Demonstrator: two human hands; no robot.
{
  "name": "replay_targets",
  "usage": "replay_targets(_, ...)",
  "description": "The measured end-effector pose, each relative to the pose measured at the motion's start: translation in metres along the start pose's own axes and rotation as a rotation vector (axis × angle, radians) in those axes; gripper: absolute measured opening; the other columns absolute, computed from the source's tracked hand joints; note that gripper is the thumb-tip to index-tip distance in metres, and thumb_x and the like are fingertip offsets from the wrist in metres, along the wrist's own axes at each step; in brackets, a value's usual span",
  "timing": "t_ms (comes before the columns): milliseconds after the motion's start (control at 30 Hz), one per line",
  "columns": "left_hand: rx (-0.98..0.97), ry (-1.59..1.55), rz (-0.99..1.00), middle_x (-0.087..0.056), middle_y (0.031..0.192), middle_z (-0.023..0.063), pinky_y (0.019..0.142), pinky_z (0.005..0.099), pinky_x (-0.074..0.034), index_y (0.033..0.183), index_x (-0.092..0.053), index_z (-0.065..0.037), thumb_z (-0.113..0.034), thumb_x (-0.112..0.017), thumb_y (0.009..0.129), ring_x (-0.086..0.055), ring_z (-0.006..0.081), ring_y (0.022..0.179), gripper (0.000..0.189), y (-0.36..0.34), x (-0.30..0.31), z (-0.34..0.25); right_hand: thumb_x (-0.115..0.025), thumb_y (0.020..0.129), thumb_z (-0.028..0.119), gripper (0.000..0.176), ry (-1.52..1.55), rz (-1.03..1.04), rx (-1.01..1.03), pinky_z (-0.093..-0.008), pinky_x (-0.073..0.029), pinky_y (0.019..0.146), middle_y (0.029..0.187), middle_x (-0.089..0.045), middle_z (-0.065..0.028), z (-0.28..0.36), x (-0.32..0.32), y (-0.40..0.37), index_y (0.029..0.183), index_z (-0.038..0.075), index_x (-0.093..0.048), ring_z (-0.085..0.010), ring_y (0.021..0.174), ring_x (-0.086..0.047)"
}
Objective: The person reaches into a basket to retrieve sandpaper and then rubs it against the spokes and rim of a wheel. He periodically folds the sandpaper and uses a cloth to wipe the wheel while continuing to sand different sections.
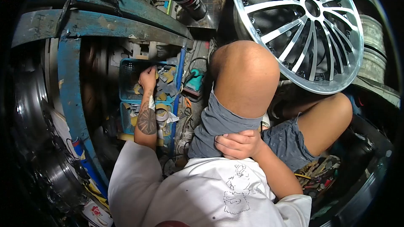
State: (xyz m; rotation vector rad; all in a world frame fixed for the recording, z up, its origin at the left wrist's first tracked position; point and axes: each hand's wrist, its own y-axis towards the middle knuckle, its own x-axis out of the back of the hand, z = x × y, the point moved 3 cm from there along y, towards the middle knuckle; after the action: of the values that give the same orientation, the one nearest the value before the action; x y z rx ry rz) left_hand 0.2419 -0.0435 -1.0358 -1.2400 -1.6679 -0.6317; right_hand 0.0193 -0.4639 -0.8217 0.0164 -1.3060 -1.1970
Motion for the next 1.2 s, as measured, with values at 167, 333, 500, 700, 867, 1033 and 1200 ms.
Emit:
replay_targets(167, 0.087, -0.476, 0.208, -0.079, 0.103, 0.0106, 0.084, 0.0349, -0.052, 0.114, -0.079, -0.003, -0.03, -0.07, 0.1, -0.073, 0.0205, 0.095, 0.032, 0.026, 0.004, 0.056, -0.068, 0.079, 0.032, 0.023, 0.013, -0.005, 0.012, -0.0264, -0.04, 0.088, 0.115, -0.074, 0.0121, 0.001, 0.005, 0.005, 0.099, 0.025, -0.077, -0.0076, 0.101, -0.064)
replay_targets(333, 0.204, -0.664, 0.328, -0.076, 0.11, 0.0072, 0.087, 0.0317, -0.053, 0.12, -0.074, 0.001, -0.021, -0.065, 0.102, -0.069, 0.0161, 0.097, 0.03, 0.022, 0.042, 0.039, -0.072, 0.071, 0.032, 0.031, 0.04, 0.044, -0.022, -0.0279, -0.041, 0.088, 0.116, -0.074, 0.0093, 0.003, 0.006, 0.003, 0.1, 0.024, -0.076, -0.0095, 0.101, -0.065)
replay_targets(500, 0.146, -0.791, 0.347, -0.074, 0.116, 0.008, 0.093, 0.0313, -0.052, 0.124, -0.072, 0.001, -0.014, -0.062, 0.103, -0.068, 0.0176, 0.105, 0.028, 0.016, 0.056, 0.03, -0.074, 0.07, 0.03, 0.032, 0.061, 0.024, -0.048, -0.029, -0.043, 0.09, 0.117, -0.073, 0.0085, 0.006, 0.006, 0.007, 0.101, 0.023, -0.075, -0.0101, 0.104, -0.065)
replay_targets(700, 0.066, -1.173, 0.704, -0.075, 0.112, 0.0083, 0.094, 0.0327, -0.053, 0.118, -0.072, -0.001, -0.009, -0.057, 0.103, -0.069, 0.0166, 0.103, 0.024, -0.075, 0.061, -0.069, -0.08, 0.071, 0.024, 0.033, 0.15, 0.09, -0.146, -0.0331, -0.046, 0.093, 0.118, -0.072, 0.0064, 0.013, 0.015, 0.017, 0.103, 0.02, -0.073, -0.0148, 0.111, -0.067)
replay_targets(867, -0.209, -0.585, 0.761, -0.062, 0.128, 0.0073, 0.107, 0.0351, -0.045, 0.138, -0.059, -0.004, -0.011, -0.051, 0.105, -0.056, 0.022, 0.121, 0.035, -0.217, 0.0, -0.092, -0.079, 0.072, 0.021, 0.028, 0.246, 0.046, -0.168, -0.0362, -0.047, 0.094, 0.118, -0.071, 0.0042, 0.019, 0.011, 0.018, 0.1, 0.016, -0.072, -0.0165, 0.113, -0.066)
replay_targets(1033, -0.282, -0.752, 0.414, -0.063, 0.122, 0.01, 0.097, 0.0304, -0.048, 0.13, -0.061, 0.002, 0.007, -0.06, 0.095, -0.06, 0.0182, 0.111, 0.035, -0.269, 0.028, -0.138, -0.078, 0.073, 0.015, 0.023, 0.263, -0.007, -0.194, -0.0375, -0.049, 0.095, 0.115, -0.07, 0.0027, 0.019, 0.02, 0.01, 0.095, 0.014, -0.071, -0.018, 0.114, -0.065)
replay_targets(1200, -0.162, -0.802, 0.648, -0.07, 0.109, 0.0088, 0.09, 0.0313, -0.049, 0.116, -0.066, 0.008, -0.019, -0.043, 0.112, -0.063, 0.0169, 0.097, 0.035, -0.284, 0.035, -0.124, -0.078, 0.075, 0.014, 0.024, 0.297, -0.003, -0.185, -0.0377, -0.048, 0.096, 0.117, -0.07, 0.0026, 0.016, 0.023, 0.007, 0.098, 0.013, -0.071, -0.0183, 0.115, -0.065)
